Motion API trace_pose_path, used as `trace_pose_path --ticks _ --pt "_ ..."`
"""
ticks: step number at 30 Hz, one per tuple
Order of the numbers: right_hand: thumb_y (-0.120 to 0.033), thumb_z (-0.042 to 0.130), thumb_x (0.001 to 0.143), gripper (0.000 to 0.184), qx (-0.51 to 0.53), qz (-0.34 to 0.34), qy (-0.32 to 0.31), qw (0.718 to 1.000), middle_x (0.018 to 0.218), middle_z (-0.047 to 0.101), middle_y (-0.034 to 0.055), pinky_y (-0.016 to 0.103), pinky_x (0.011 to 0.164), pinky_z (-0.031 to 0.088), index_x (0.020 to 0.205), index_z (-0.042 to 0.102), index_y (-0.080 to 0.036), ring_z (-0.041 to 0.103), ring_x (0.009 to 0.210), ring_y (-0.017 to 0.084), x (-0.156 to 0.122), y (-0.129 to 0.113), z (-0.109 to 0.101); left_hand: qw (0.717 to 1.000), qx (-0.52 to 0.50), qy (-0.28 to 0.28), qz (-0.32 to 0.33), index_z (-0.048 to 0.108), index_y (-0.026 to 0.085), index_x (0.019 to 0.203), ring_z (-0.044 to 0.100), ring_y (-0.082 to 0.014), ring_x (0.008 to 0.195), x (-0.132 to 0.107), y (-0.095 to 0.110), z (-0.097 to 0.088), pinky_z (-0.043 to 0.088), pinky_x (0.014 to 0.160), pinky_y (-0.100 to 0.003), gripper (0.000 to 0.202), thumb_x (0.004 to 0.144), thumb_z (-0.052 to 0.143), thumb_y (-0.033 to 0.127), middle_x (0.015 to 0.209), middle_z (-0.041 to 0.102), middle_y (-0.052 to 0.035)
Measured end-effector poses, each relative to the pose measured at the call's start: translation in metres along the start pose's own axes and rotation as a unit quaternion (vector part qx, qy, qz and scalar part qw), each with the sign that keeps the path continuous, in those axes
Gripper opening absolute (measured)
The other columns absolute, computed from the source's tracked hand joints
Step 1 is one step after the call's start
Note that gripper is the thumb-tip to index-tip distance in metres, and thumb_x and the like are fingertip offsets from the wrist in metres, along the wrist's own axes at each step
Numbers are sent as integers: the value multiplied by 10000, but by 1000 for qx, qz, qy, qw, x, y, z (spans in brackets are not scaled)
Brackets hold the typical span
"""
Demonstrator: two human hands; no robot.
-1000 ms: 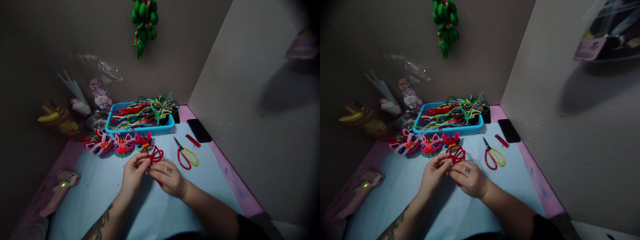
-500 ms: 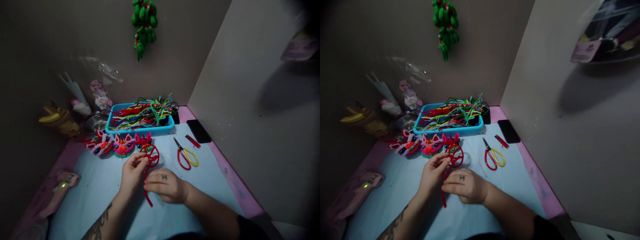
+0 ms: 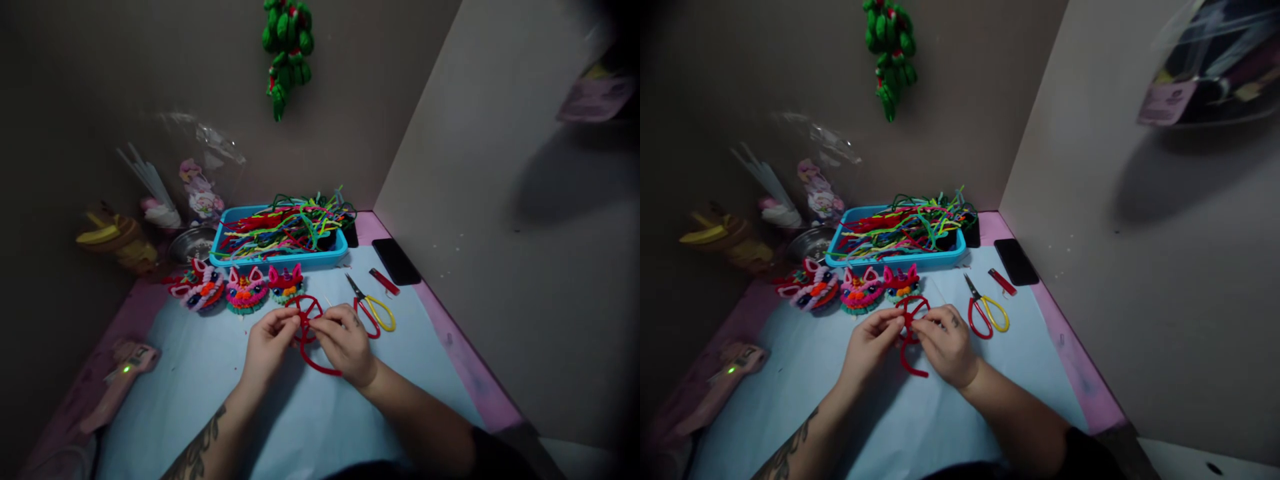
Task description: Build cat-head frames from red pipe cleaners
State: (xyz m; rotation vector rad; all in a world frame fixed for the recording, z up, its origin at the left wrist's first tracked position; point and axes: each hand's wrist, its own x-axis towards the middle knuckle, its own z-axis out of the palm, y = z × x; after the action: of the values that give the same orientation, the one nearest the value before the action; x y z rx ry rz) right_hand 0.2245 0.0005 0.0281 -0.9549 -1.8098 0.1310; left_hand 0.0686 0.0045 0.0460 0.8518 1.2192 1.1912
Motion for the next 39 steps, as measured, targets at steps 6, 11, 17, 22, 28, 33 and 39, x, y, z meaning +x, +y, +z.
trace_pose_path --ticks 6,11,17,22,28,33,39 --pt "-135 575 830 152 -16 11 7 1000 805 572 39 324 688 500 919 669 -214 537 755 162 0 2 1 1000 18 -6 -4 712 133 781 498 -89 455 -2 2 1 388 448 -207 301 574 799 333 588 655 -26" --pt "-137 582 829 117 -26 17 13 999 785 587 39 323 691 500 881 661 -205 544 744 164 1 2 1 999 30 -13 -3 708 124 776 480 -78 456 -3 3 1 375 448 -191 297 579 793 329 551 633 -9" --pt "-137 551 832 123 -23 34 0 999 762 637 34 328 694 506 837 654 -204 577 741 169 3 0 2 999 44 -22 8 712 129 782 480 -78 465 -4 3 1 368 456 -192 280 598 779 330 569 639 -11" --pt "-118 535 825 137 -22 41 -3 999 771 680 41 342 701 514 820 646 -198 607 736 176 5 -1 2 999 37 -16 15 710 136 762 490 -84 476 -4 3 1 379 473 -199 264 589 783 322 567 641 -7" --pt "-122 572 817 118 -17 34 -2 999 799 708 35 345 723 526 862 647 -202 634 762 178 4 -2 4 1000 22 -17 0 705 135 768 482 -76 467 -4 3 2 369 462 -193 290 574 794 331 575 640 -3" --pt "-142 609 808 148 -14 6 -17 1000 855 715 37 353 763 522 937 641 -207 635 808 177 0 2 6 1000 -2 -13 -14 691 130 783 421 -51 415 -2 2 0 330 428 -182 332 561 804 351 529 601 23" --pt "-109 588 821 179 -37 -14 -10 999 823 685 38 354 803 486 972 627 -196 596 811 174 0 3 4 999 33 -4 17 699 136 789 565 -108 543 -3 0 1 446 536 -218 262 602 780 300 647 688 -30"
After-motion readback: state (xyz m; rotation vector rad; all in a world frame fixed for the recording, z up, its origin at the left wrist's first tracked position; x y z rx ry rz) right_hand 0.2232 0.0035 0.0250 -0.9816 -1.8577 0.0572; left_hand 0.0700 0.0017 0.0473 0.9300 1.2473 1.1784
